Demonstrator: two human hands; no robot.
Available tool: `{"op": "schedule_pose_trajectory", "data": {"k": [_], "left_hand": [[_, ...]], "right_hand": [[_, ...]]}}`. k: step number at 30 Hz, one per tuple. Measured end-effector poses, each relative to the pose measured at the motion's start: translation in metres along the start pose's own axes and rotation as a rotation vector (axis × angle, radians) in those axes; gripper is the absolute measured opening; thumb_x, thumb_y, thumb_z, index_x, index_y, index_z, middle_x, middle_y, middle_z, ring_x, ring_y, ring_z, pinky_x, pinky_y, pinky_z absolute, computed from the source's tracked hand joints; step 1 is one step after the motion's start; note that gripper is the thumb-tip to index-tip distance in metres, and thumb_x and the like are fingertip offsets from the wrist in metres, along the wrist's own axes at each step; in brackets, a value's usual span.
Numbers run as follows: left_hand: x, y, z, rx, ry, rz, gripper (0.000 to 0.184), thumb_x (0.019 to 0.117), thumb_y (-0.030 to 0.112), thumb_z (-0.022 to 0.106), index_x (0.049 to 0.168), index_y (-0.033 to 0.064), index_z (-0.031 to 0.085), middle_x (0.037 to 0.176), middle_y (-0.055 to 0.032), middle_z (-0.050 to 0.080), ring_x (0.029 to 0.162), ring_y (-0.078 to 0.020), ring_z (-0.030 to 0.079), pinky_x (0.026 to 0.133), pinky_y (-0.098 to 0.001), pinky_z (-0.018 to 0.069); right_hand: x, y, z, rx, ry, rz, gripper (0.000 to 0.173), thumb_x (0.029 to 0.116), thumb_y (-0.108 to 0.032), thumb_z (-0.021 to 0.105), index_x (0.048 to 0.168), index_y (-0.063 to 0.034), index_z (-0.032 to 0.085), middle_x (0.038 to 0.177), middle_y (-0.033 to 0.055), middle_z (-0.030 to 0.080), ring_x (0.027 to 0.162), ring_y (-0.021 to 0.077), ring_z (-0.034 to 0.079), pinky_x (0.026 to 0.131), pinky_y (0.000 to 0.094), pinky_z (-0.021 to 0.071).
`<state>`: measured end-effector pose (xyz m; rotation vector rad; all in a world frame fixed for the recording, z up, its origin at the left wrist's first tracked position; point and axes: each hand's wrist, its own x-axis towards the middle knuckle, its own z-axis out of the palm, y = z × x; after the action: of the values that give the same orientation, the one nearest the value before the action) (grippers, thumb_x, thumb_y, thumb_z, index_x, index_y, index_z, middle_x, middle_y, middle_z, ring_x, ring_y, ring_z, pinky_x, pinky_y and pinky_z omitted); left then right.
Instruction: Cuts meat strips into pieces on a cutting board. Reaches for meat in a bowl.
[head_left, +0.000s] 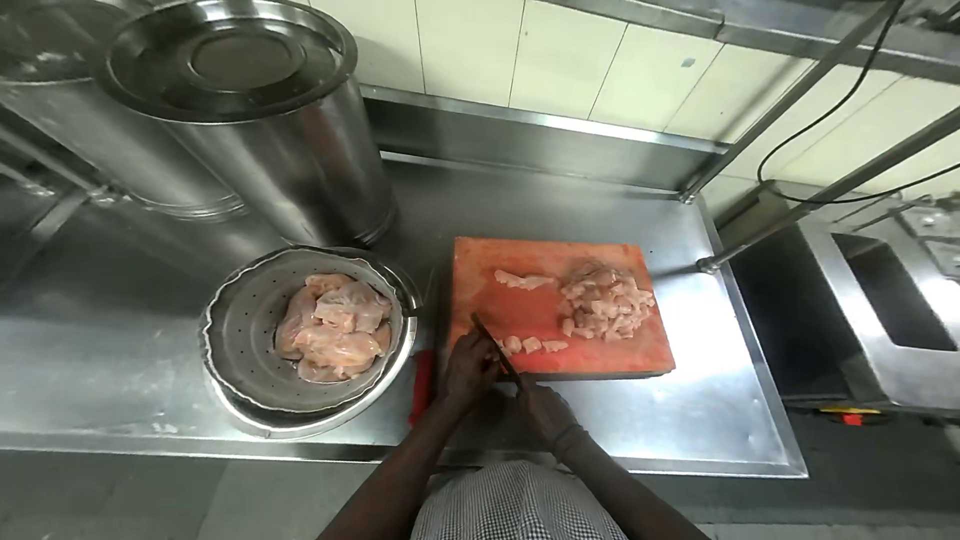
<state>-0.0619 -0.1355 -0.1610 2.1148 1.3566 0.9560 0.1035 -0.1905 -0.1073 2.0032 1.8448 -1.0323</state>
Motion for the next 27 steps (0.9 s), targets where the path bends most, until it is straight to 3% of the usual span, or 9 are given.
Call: {"op": "schedule_pose_trajectory", "data": {"k": [3,6,10,13,17,20,24,27], "left_hand": [[0.000,0.003,0.003,0.021,0.022,-0.028,0.009,0.0883,0.010,0.075,0.094,0.0045,0.071,0.099,-0.0122,0.068,0.097,-0.0287,0.066,0.088,-0.0450,0.0563],[0.000,0.012,0.000,0.020,0.013,-0.128,0.017,0.0896,0.007,0.074,0.105,0.0007,0.069,0.106,-0.0177,0.068,0.101,-0.0333,0.067,0.091,-0.0485,0.0564],[0.001,0.018,-0.006,0.059,-0.004,-0.239,0.026,0.0950,0.009,0.069,0.120,0.0008,0.065,0.111,-0.0191,0.067,0.101,-0.0343,0.067,0.091,-0.0520,0.0564],[0.007,0.031,-0.008,0.123,-0.077,-0.315,0.033,0.0925,0.008,0.070,0.125,0.0039,0.066,0.113,-0.0200,0.067,0.104,-0.0366,0.066,0.091,-0.0534,0.0555],[0.030,0.062,-0.004,0.163,-0.336,-0.452,0.057,0.0875,0.009,0.078,0.142,0.0086,0.059,0.138,-0.0244,0.055,0.125,-0.0431,0.056,0.100,-0.0554,0.0528],[0.049,0.077,0.016,0.194,-0.444,-0.424,0.060,0.0849,0.013,0.082,0.140,0.0076,0.059,0.142,-0.0267,0.051,0.130,-0.0448,0.053,0.104,-0.0556,0.0510],[0.073,0.101,0.045,0.205,-0.534,-0.303,0.052,0.0886,0.026,0.081,0.135,0.0078,0.064,0.140,-0.0263,0.055,0.131,-0.0446,0.053,0.105,-0.0574,0.0487],[0.089,0.122,0.061,0.255,-0.627,-0.212,0.032,0.0925,0.015,0.073,0.121,0.0030,0.069,0.130,-0.0249,0.062,0.122,-0.0432,0.059,0.100,-0.0584,0.0512]], "right_hand": [[-0.011,0.014,0.004,0.016,-0.025,0.014,0.037,0.1109,-0.028,0.038,0.141,-0.0102,0.047,0.107,0.0199,0.070,0.103,0.0379,0.070,0.088,0.0540,0.0554],[-0.029,0.042,0.015,0.005,-0.063,0.046,0.039,0.1105,-0.031,0.037,0.143,-0.0103,0.047,0.110,0.0203,0.069,0.105,0.0386,0.069,0.090,0.0547,0.0548],[-0.054,0.094,0.027,0.042,0.075,0.040,0.039,0.1086,-0.035,0.039,0.132,-0.0101,0.057,0.102,0.0178,0.072,0.100,0.0373,0.071,0.087,0.0563,0.0545],[-0.067,0.139,0.043,0.376,0.409,0.047,0.033,0.1052,-0.026,0.050,0.123,-0.0041,0.066,0.088,0.0152,0.071,0.078,0.0311,0.070,0.075,0.0526,0.0573],[-0.075,0.183,0.048,0.829,0.600,0.242,0.027,0.1064,-0.020,0.052,0.123,-0.0007,0.061,0.072,0.0104,0.061,0.048,0.0195,0.056,0.047,0.0402,0.0532],[-0.073,0.203,0.050,1.126,0.669,0.319,0.022,0.1079,-0.018,0.051,0.119,-0.0003,0.057,0.062,0.0081,0.052,0.042,0.0186,0.051,0.041,0.0368,0.0504],[-0.070,0.207,0.052,1.371,0.693,0.351,0.021,0.1086,-0.017,0.051,0.122,-0.0007,0.054,0.060,0.0086,0.051,0.038,0.0194,0.051,0.037,0.0374,0.0511],[-0.069,0.211,0.051,1.451,0.669,0.335,0.019,0.1090,-0.017,0.050,0.119,-0.0010,0.054,0.059,0.0081,0.049,0.038,0.0196,0.050,0.037,0.0380,0.0510]]}}
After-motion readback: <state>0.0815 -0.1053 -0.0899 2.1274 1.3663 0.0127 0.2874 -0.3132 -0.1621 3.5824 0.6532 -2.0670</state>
